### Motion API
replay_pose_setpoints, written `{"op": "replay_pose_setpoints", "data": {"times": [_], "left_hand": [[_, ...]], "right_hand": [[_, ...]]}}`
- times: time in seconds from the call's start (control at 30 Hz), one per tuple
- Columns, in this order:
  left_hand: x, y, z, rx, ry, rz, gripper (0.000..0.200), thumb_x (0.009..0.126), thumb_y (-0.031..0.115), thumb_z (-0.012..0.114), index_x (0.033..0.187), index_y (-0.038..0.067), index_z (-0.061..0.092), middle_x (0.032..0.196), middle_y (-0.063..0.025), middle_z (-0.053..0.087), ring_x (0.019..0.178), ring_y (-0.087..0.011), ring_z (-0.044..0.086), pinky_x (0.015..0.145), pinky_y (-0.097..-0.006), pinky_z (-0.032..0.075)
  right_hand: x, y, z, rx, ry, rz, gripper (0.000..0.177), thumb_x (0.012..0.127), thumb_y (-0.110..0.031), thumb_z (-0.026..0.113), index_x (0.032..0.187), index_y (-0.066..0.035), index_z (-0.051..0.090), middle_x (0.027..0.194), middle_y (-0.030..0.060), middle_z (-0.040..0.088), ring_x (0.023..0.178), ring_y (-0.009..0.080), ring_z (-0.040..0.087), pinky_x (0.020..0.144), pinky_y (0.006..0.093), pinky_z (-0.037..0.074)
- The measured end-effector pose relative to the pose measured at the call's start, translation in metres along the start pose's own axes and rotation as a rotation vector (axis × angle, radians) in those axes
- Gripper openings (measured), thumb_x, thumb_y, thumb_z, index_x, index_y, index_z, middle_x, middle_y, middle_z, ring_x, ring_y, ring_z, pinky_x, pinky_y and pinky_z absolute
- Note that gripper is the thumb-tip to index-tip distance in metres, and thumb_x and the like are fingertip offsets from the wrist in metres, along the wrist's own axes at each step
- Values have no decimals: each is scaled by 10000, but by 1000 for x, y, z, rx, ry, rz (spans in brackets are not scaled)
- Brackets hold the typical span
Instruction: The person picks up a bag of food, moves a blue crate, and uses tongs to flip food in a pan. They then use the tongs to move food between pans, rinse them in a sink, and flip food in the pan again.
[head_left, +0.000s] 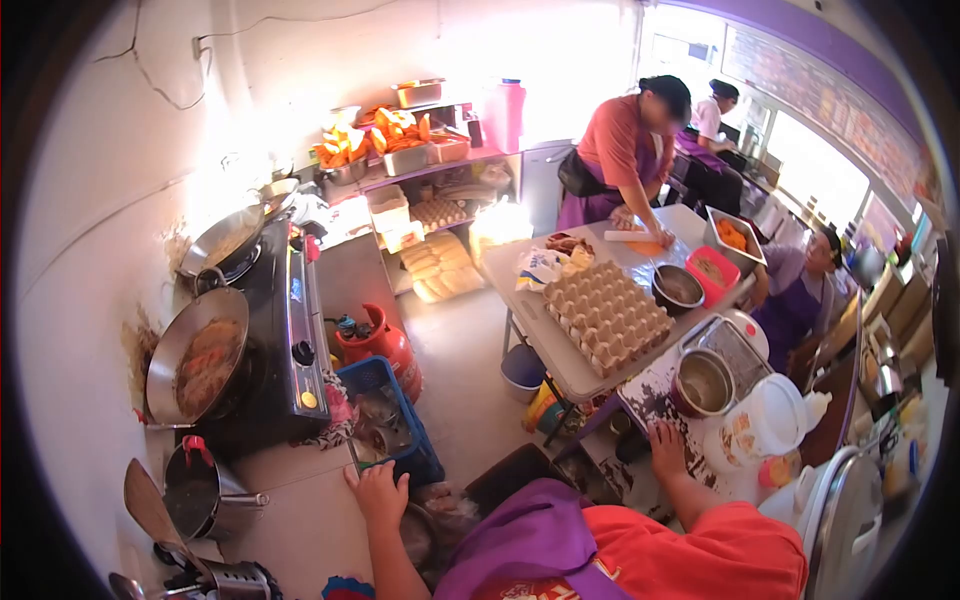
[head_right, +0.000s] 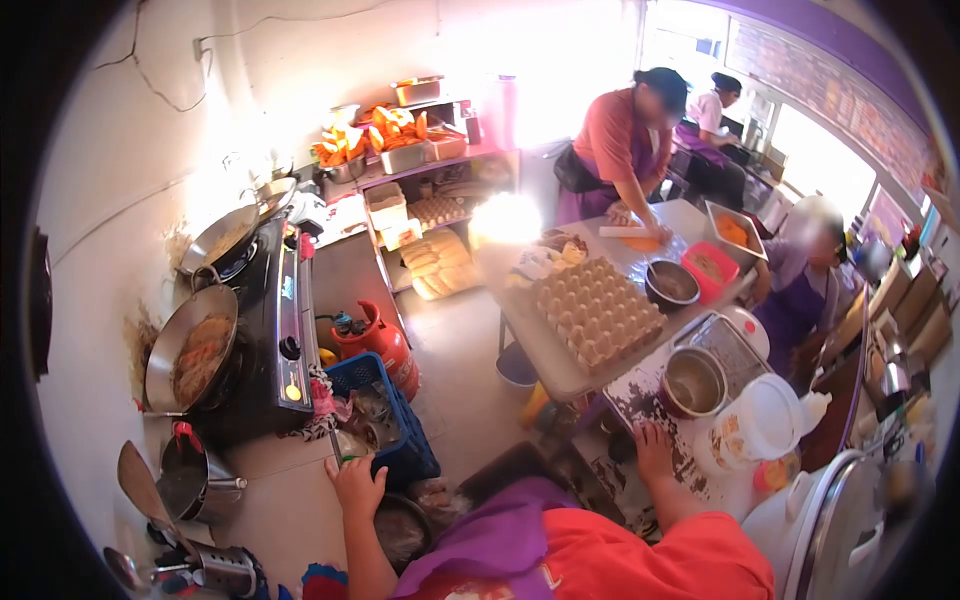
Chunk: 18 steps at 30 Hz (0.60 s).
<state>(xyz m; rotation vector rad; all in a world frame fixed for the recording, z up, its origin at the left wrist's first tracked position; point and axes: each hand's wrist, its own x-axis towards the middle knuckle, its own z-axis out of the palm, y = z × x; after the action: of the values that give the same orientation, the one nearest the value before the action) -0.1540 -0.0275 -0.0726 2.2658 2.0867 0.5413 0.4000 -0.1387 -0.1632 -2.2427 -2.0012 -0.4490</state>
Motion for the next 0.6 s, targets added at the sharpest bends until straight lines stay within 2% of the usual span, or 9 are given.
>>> {"op": "replay_pose_setpoints", "data": {"times": [0.17, 0.37, 0.47, 0.57, 0.6], "left_hand": [[-1, -6, 3, 14, -1, 14, 348, 793, 327, 675, 1046, 88, 673, 960, -90, 677, 971, -263, 612, 1109, -561, 162], [0, -2, 2, -13, -24, -3, 356, 799, 335, 669, 1058, 90, 667, 974, -88, 678, 978, -264, 610, 1114, -563, 152], [-2, -7, 0, -31, -27, -1, 359, 803, 342, 665, 1063, 94, 667, 980, -88, 679, 989, -264, 609, 1113, -567, 147], [-2, -7, 4, -31, -23, 3, 363, 806, 349, 661, 1067, 98, 668, 987, -91, 679, 997, -266, 610, 1115, -569, 141], [-1, -7, 4, -23, -19, 5, 364, 806, 352, 660, 1068, 99, 668, 989, -93, 680, 999, -267, 611, 1115, -569, 139]], "right_hand": [[-1, -5, 3, -8, -18, 35, 546, 821, -79, 458, 1362, -110, 385, 1353, 139, 398, 1294, 336, 344, 1064, 478, 288], [-2, -14, 30, -177, 13, 98, 621, 813, -197, 545, 1393, -87, 352, 1415, 152, 343, 1329, 357, 300, 1110, 485, 239], [5, -36, -16, -8, -323, 193, 694, 835, -303, 575, 1433, -74, 306, 1396, 188, 385, 1319, 381, 333, 1100, 498, 268], [-9, -23, -52, 512, -881, -20, 645, 847, -388, 601, 1353, -27, 432, 1348, 214, 459, 1310, 364, 377, 1103, 446, 275], [-20, -27, -77, 595, -1220, 103, 708, 851, -518, 558, 1394, -90, 405, 1403, 196, 419, 1330, 356, 364, 1089, 445, 313]]}}
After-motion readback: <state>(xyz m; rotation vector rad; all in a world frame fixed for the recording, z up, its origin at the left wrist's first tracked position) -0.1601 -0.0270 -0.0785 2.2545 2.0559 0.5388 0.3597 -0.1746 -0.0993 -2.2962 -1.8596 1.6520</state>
